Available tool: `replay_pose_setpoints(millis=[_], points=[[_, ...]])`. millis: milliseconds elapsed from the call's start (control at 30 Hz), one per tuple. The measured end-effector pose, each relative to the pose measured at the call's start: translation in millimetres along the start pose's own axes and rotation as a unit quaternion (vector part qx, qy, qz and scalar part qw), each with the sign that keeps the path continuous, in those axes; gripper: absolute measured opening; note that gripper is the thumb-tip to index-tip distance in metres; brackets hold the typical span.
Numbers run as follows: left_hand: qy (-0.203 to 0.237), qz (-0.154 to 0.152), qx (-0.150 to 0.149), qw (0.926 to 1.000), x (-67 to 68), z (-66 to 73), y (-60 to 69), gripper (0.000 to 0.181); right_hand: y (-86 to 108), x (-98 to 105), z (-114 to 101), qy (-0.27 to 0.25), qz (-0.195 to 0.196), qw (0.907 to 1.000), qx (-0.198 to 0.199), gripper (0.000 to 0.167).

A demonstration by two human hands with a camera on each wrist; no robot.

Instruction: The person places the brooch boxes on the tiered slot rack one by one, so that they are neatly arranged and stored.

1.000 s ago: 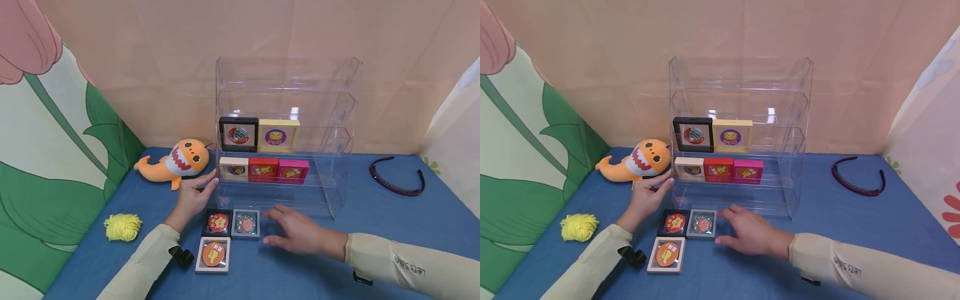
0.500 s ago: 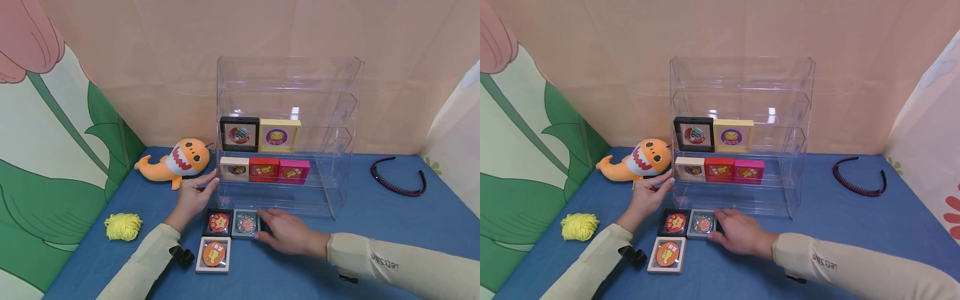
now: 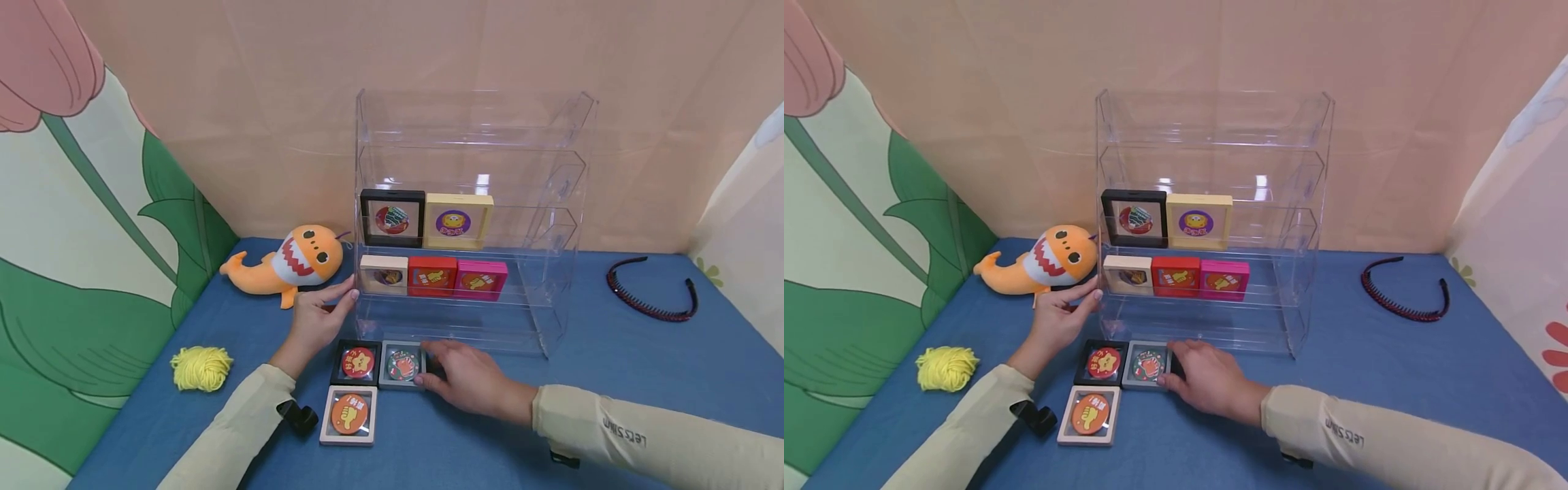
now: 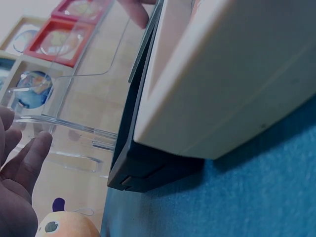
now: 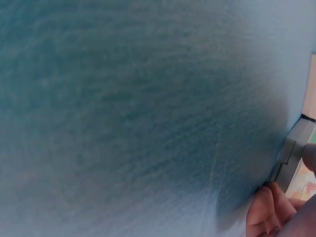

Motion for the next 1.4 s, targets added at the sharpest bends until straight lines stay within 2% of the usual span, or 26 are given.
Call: replay_pose_setpoints(millis=[200,433,567,867,1100,1333,1400], points=[[-0.004,0.000,-0.001,1.0000,-0.8,1.2,-0.7,0.032,1.8,2.4,3.1,-0.037,0.003,0.9993,-0.008,0.053],[-0.002,-0.001,-0.005,1.0000,-0.8,3.1,-1.2,0.032,12.5,3.3,11.7,-0.090,-0.025,0.9953,-0.025,0.063],[-0.002,0.000,-0.008,1.0000,-0.3,4.5,-1.9,0.032,23.7,4.3,16.4,-0.094,-0.043,0.9942,-0.031,0.070],[-0.005,-0.001,0.001,1.0000,0.8,5.2,-1.6,0.033,47.1,7.4,15.8,-0.068,-0.086,0.9937,-0.023,0.072],[-0.006,-0.008,0.007,0.9999,-0.9,3.4,-1.9,0.033,59.2,6.8,23.8,-0.088,-0.100,0.9898,-0.050,0.067],[0.005,-0.004,0.009,0.9999,-12.4,-31.2,-1.3,0.034,68.2,7.1,26.0,-0.114,-0.093,0.9879,-0.049,0.063],[0.008,-0.002,0.007,0.9999,-13.2,-35.6,-0.8,0.035,70.0,6.8,26.5,-0.119,-0.095,0.9870,-0.050,0.062]])
Point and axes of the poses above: each hand's wrist, its own y-axis away from the middle knuckle, its own x-axis out of the back of the hand, z = x × y, the point moved 9 cm from there along -y, towards the middle knuckle, and after that the axes turned 13 degrees about -y, right-handed, at the moved point
